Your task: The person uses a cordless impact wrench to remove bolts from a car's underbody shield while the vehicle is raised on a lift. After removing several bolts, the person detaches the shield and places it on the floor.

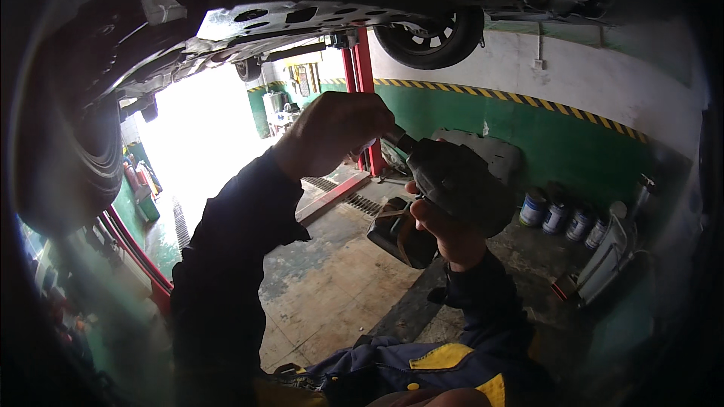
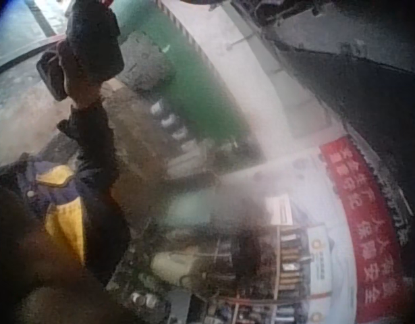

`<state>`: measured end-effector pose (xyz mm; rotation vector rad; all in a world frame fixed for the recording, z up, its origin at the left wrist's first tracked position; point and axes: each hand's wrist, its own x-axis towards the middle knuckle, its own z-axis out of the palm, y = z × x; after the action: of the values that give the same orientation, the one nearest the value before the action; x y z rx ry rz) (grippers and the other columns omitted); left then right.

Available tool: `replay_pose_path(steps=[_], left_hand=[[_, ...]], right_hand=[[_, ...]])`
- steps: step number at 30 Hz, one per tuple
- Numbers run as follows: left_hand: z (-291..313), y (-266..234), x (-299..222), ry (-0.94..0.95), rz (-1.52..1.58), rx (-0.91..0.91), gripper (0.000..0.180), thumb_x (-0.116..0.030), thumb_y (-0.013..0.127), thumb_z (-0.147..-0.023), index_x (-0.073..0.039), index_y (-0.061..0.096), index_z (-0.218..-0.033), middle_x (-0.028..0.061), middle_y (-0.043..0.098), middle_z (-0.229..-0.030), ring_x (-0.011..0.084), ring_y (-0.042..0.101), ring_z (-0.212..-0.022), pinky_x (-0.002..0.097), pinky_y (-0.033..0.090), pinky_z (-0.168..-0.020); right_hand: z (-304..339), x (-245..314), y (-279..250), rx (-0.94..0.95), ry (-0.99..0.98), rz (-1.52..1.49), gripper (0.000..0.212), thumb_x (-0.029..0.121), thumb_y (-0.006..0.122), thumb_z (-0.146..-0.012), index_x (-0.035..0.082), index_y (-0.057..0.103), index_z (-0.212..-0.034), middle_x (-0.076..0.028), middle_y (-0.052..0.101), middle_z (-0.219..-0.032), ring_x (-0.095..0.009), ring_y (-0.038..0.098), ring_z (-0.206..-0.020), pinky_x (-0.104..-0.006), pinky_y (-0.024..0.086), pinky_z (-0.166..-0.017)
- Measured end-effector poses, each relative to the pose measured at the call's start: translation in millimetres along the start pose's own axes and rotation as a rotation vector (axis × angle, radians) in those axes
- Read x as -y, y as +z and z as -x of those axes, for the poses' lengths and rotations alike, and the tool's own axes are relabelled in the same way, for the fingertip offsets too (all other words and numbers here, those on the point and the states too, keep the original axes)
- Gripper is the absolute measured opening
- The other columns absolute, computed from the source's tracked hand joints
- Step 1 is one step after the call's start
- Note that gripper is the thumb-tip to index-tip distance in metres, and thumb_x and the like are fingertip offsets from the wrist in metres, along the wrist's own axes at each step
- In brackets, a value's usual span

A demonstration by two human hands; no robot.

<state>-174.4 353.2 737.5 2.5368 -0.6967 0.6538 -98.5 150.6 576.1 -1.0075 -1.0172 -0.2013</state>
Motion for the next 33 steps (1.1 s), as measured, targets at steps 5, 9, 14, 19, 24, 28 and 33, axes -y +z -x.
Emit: replay_pose_path(steps=[5,9,14,19,24,28,33], left_hand=[[-5.5,9.6,6.7,0.396,-0.155,-0.055,0.018,-0.015,0.058,-0.105,-0.001,0.07,-0.104,0.0119,0.073,-0.095,0.0233,0.075,-0.083,0.0329,0.06,-0.07],[-7.6,8.7,-1.3,0.054,-0.036,0.037,0.018,-0.016,0.059,-0.105,-0.001,0.069,-0.106,0.0122,0.073,-0.097,0.023,0.074,-0.082,0.0328,0.06,-0.074],[-23.9,7.0,-28.0,0.009,0.283,-0.096,0.018,-0.017,0.062,-0.104,0.0,0.068,-0.109,0.0081,0.07,-0.093,0.0156,0.068,-0.079,0.0291,0.055,-0.071],[-62.0,3.0,-40.9,0.234,0.81,-0.23,0.024,-0.014,0.062,-0.104,-0.003,0.067,-0.124,0.0069,0.071,-0.109,0.0163,0.068,-0.102,0.0292,0.056,-0.084],[-84.4,-28.9,-51.5,0.485,0.241,-0.427,0.03,-0.013,0.059,-0.106,-0.009,0.063,-0.135,0.0032,0.069,-0.122,0.0181,0.063,-0.119,0.0382,0.051,-0.103],[-90.9,-54.9,-65.9,0.41,0.473,-0.349,0.03,-0.028,0.06,-0.106,-0.007,0.064,-0.128,0.0052,0.069,-0.122,0.0185,0.064,-0.116,0.0405,0.046,-0.104],[-92.7,-71.4,-77.4,0.397,0.529,-0.304,0.038,-0.04,0.067,-0.101,-0.003,0.069,-0.112,0.0028,0.07,-0.093,0.0123,0.064,-0.081,0.0292,0.051,-0.072]], right_hand=[[0.8,-10.3,-1.2,0.049,0.05,-0.098,0.076,0.023,0.084,-0.089,0.008,0.045,-0.152,-0.009,0.07,-0.116,-0.007,0.059,-0.072,-0.0242,0.05,-0.063],[1.4,-12.1,-0.4,0.063,0.138,-0.082,0.068,0.019,0.083,-0.089,0.007,0.051,-0.148,-0.008,0.07,-0.119,-0.006,0.059,-0.072,-0.0233,0.049,-0.064],[-26.1,-6.8,3.8,-0.081,-0.274,0.269,0.051,0.016,0.077,-0.095,0.005,0.058,-0.141,-0.004,0.072,-0.113,-0.005,0.057,-0.073,-0.0226,0.048,-0.066],[-86.5,12.2,11.4,-0.13,-0.406,0.363,0.058,0.016,0.071,-0.097,0.003,0.048,-0.149,-0.016,0.056,-0.146,-0.028,0.054,-0.137,-0.0392,0.043,-0.116],[-163.9,33.4,20.4,-0.204,-0.871,0.365,0.088,0.005,0.076,-0.09,0.007,0.023,-0.162,-0.017,0.045,-0.155,-0.027,0.048,-0.142,-0.0371,0.044,-0.119],[-197.3,44.5,20.5,-0.159,-1.012,0.314,0.093,-0.001,0.077,-0.085,0.006,0.025,-0.161,-0.017,0.048,-0.153,-0.026,0.054,-0.137,-0.0348,0.047,-0.115],[-208.9,48.0,27.4,-0.222,-1.047,0.53,0.085,-0.005,0.07,-0.09,0.007,0.026,-0.161,-0.016,0.049,-0.153,-0.026,0.055,-0.136,-0.0358,0.048,-0.113]])
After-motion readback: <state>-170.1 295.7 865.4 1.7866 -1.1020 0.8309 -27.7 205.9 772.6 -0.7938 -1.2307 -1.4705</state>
